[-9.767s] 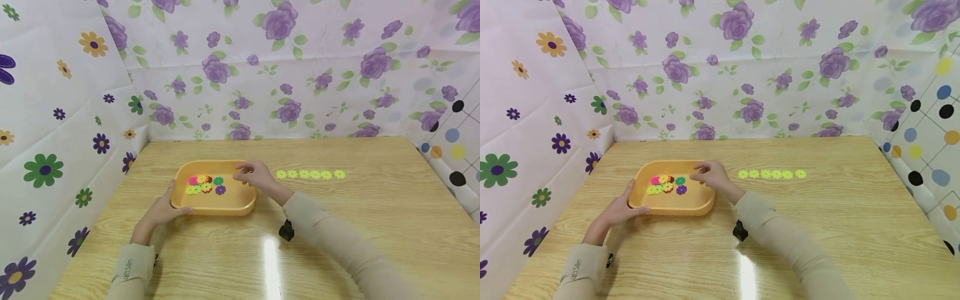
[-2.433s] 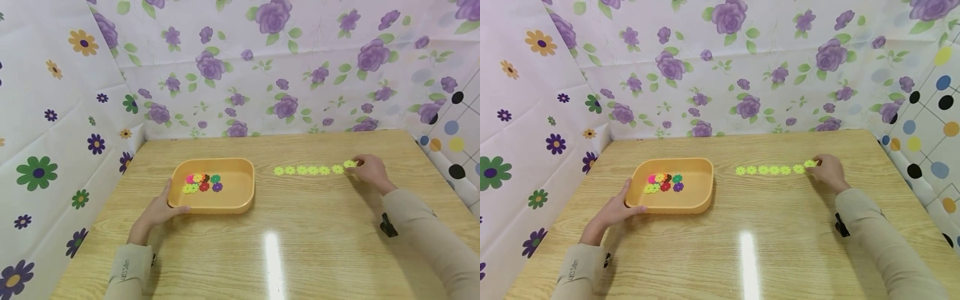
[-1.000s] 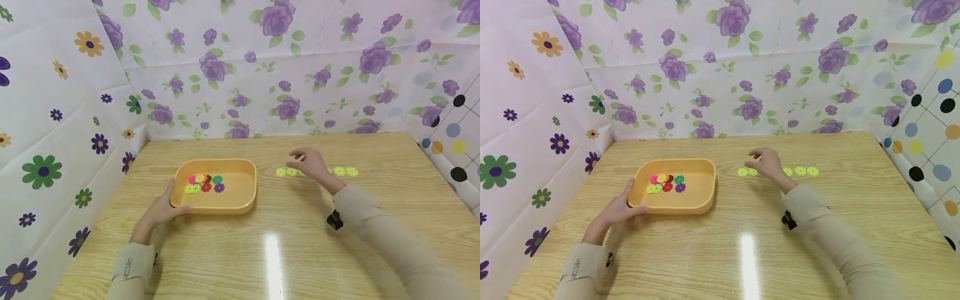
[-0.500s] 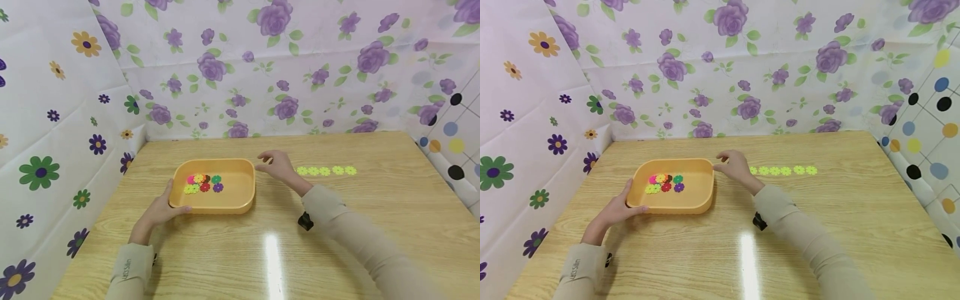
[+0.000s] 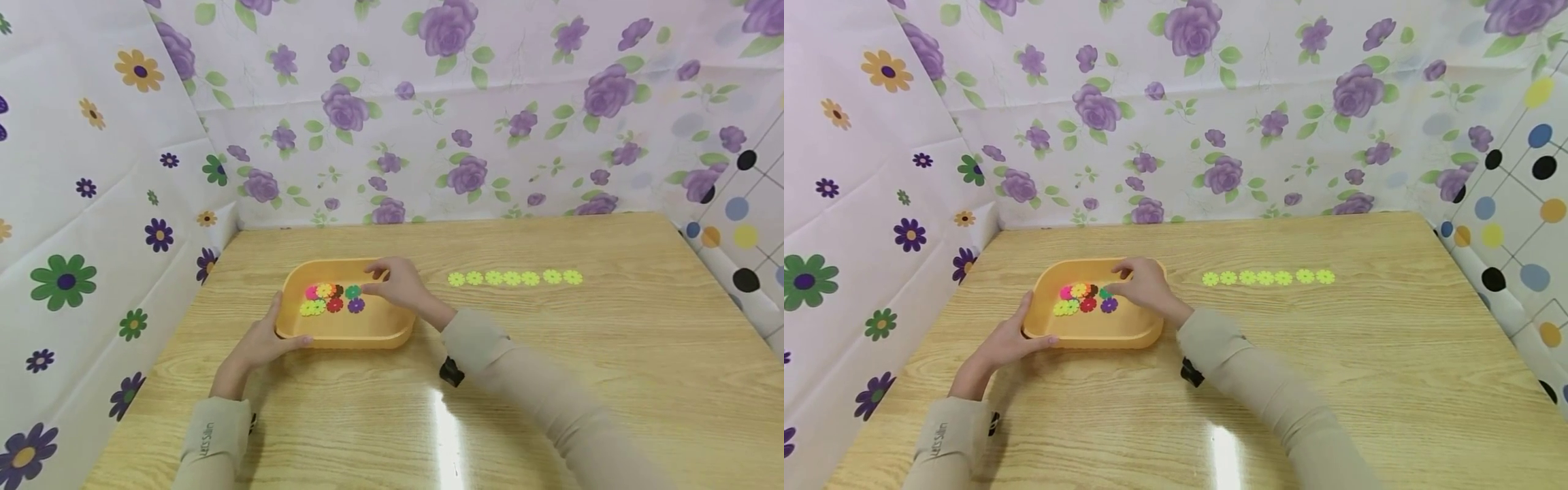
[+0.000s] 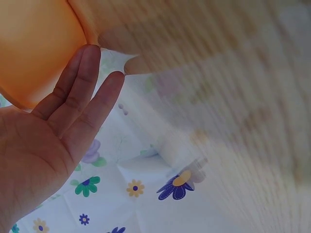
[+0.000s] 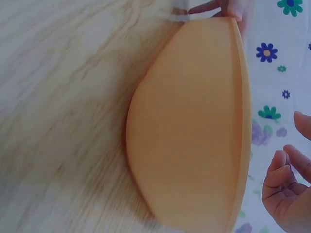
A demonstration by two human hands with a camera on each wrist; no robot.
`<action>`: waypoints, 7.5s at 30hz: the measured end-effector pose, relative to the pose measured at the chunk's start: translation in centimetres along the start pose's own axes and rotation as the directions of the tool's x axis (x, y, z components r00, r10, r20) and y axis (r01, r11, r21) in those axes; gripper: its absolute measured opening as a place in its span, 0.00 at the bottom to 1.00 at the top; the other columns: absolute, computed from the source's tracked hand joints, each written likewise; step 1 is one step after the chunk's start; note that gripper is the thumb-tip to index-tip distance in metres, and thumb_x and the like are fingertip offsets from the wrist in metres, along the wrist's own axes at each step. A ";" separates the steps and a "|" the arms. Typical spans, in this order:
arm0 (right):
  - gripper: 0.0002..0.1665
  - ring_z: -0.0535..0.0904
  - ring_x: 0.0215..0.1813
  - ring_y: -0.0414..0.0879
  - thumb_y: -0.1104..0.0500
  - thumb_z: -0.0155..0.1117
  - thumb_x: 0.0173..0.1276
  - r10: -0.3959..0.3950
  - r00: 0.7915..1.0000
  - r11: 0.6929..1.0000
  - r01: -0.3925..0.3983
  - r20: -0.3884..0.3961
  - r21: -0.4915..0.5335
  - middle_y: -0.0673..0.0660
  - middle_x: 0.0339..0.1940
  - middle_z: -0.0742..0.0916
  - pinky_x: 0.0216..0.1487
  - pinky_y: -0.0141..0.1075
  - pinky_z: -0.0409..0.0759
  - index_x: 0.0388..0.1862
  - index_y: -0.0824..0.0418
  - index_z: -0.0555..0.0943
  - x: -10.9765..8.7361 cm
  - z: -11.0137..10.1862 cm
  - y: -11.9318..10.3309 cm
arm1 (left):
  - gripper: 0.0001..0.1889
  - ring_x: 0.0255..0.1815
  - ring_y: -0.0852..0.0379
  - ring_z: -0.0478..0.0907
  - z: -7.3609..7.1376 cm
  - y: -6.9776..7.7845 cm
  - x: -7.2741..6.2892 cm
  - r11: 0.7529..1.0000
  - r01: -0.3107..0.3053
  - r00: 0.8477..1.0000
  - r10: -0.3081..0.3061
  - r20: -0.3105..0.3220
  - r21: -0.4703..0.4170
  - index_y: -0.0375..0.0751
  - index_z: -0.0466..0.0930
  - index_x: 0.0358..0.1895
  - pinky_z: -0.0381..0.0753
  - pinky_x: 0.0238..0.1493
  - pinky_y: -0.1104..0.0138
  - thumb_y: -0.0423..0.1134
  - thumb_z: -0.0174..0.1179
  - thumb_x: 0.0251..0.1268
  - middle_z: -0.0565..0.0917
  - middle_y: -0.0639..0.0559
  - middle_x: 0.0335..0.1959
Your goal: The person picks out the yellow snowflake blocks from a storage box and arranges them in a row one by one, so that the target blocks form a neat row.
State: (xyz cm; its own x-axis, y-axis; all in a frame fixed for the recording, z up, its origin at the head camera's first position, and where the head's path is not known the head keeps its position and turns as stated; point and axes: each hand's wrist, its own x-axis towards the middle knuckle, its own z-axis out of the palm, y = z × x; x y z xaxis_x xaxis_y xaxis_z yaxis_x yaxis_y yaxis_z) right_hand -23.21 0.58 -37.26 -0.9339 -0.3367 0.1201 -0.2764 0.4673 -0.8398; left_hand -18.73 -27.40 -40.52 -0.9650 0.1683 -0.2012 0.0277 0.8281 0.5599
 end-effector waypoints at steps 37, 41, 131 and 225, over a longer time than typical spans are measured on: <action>0.34 0.64 0.64 0.52 0.51 0.74 0.49 0.172 0.979 0.957 -0.140 0.106 -0.253 0.61 0.63 0.71 0.61 0.38 0.66 0.57 0.52 0.76 5.3 12.0 -0.4 | 0.60 0.57 0.34 0.66 0.0 0.0 0.1 0.998 -0.059 0.998 0.059 -0.023 0.029 0.35 0.27 0.71 0.65 0.55 0.45 0.59 0.63 0.49 0.55 0.22 0.64; 0.30 0.68 0.59 0.49 0.47 0.73 0.50 0.176 0.979 0.924 -0.126 0.107 -0.361 0.59 0.59 0.73 0.55 0.35 0.70 0.55 0.45 0.78 5.4 12.4 -0.4 | 0.61 0.55 0.36 0.67 -0.1 0.0 0.0 0.998 -0.052 0.998 0.053 -0.020 0.034 0.34 0.27 0.70 0.66 0.55 0.46 0.60 0.63 0.49 0.56 0.21 0.63; 0.06 0.75 0.31 0.40 0.64 0.63 0.59 0.145 0.978 0.976 -0.166 0.149 0.142 0.52 0.30 0.84 0.31 0.28 0.73 0.26 0.65 0.84 4.0 8.1 0.4 | 0.61 0.64 0.31 0.56 -0.1 0.0 0.1 1.000 -0.003 1.000 0.003 0.004 0.022 0.36 0.25 0.70 0.58 0.60 0.43 0.62 0.62 0.49 0.49 0.24 0.66; 0.18 0.74 0.36 0.57 0.54 0.56 0.67 0.296 0.954 0.955 -0.295 -0.055 0.015 0.63 0.34 0.81 0.32 0.43 0.72 0.45 0.69 0.78 -6.1 -18.3 14.7 | 0.63 0.64 0.29 0.52 0.0 0.3 0.0 1.000 0.015 1.000 -0.014 0.025 -0.008 0.38 0.21 0.69 0.55 0.60 0.41 0.63 0.62 0.48 0.46 0.23 0.67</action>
State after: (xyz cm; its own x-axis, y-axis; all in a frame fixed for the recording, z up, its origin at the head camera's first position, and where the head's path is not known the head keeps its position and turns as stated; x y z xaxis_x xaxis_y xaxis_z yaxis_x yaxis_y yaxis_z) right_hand -25.68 24.45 -40.69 -0.9849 -0.1380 -0.1048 0.0153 0.5333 -0.8458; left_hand -18.68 -27.16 -40.36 -0.9586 0.1695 -0.2289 0.0116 0.8263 0.5632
